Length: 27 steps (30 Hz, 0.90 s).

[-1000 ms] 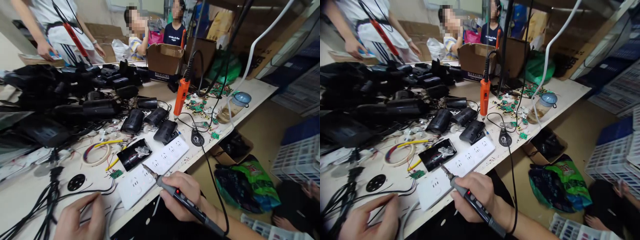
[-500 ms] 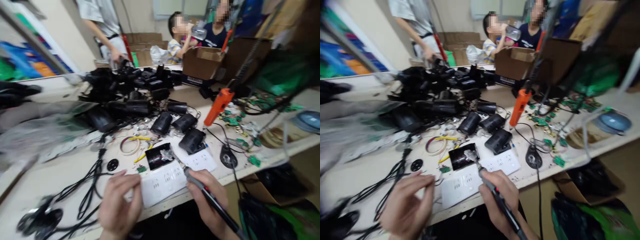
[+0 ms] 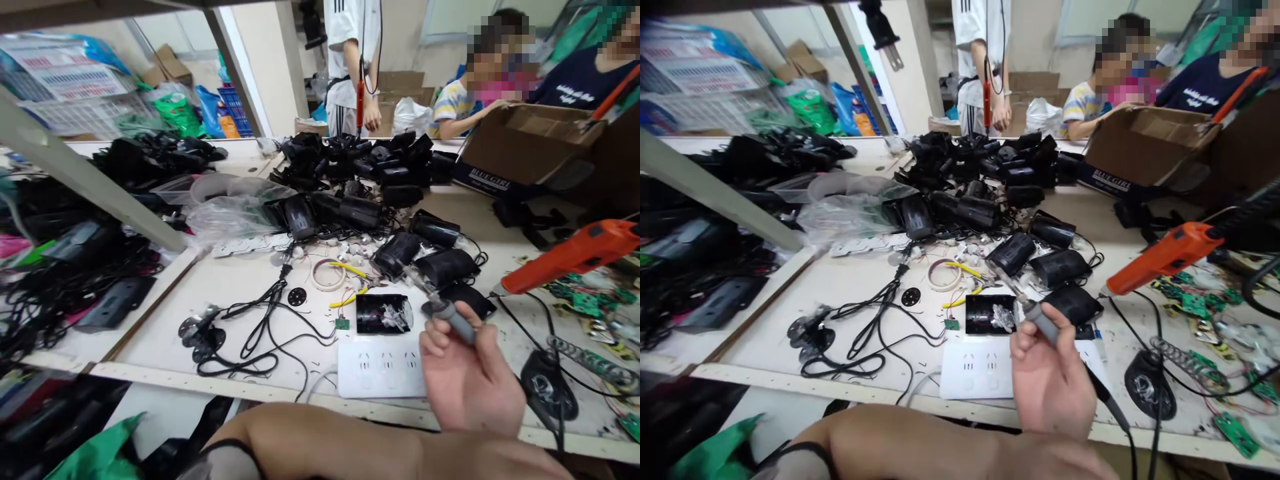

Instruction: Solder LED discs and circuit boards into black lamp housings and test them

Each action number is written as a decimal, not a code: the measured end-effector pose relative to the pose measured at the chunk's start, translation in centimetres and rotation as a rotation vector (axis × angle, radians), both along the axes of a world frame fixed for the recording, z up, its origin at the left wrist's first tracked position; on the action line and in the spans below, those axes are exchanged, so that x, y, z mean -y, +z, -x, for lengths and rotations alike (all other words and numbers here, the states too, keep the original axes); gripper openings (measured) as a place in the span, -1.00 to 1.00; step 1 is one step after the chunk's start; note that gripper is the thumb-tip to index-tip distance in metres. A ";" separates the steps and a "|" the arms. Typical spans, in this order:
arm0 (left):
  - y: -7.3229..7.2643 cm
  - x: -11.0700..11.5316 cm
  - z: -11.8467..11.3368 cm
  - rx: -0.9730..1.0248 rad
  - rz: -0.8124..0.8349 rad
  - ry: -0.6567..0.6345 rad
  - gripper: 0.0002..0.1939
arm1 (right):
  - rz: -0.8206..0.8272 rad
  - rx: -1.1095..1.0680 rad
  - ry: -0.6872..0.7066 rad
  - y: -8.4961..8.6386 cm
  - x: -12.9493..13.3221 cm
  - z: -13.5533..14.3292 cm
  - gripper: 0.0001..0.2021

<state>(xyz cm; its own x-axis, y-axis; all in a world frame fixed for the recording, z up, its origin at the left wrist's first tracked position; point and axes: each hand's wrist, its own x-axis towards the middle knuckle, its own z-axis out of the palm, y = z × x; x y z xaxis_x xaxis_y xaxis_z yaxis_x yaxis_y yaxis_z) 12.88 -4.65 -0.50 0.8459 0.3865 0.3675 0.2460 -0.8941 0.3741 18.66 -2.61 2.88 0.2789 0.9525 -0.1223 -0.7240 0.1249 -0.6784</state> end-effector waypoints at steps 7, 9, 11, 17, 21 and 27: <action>0.1 -1.9 7.1 0.421 0.044 0.068 -0.85 | 0.012 0.206 -0.201 0.4 1.5 -2.7 -0.73; 0.5 -3.2 10.5 0.509 0.022 0.478 -0.80 | -0.032 0.354 -0.256 -0.6 2.2 -3.6 -0.74; 0.5 -4.6 13.2 0.413 0.083 0.708 -0.89 | -0.040 0.479 -0.281 -1.7 3.0 -4.3 -0.75; -0.1 -6.6 13.0 0.256 0.219 0.817 -0.93 | 0.028 0.762 -0.302 -3.6 4.9 -4.8 -0.79; 0.1 -6.4 9.7 0.141 0.258 0.782 -0.89 | -0.094 1.066 -0.279 -3.3 5.7 -4.6 -0.81; 0.3 -6.4 8.1 -0.020 0.362 0.854 -0.86 | -0.293 1.330 -0.208 -3.6 6.0 -5.1 -0.63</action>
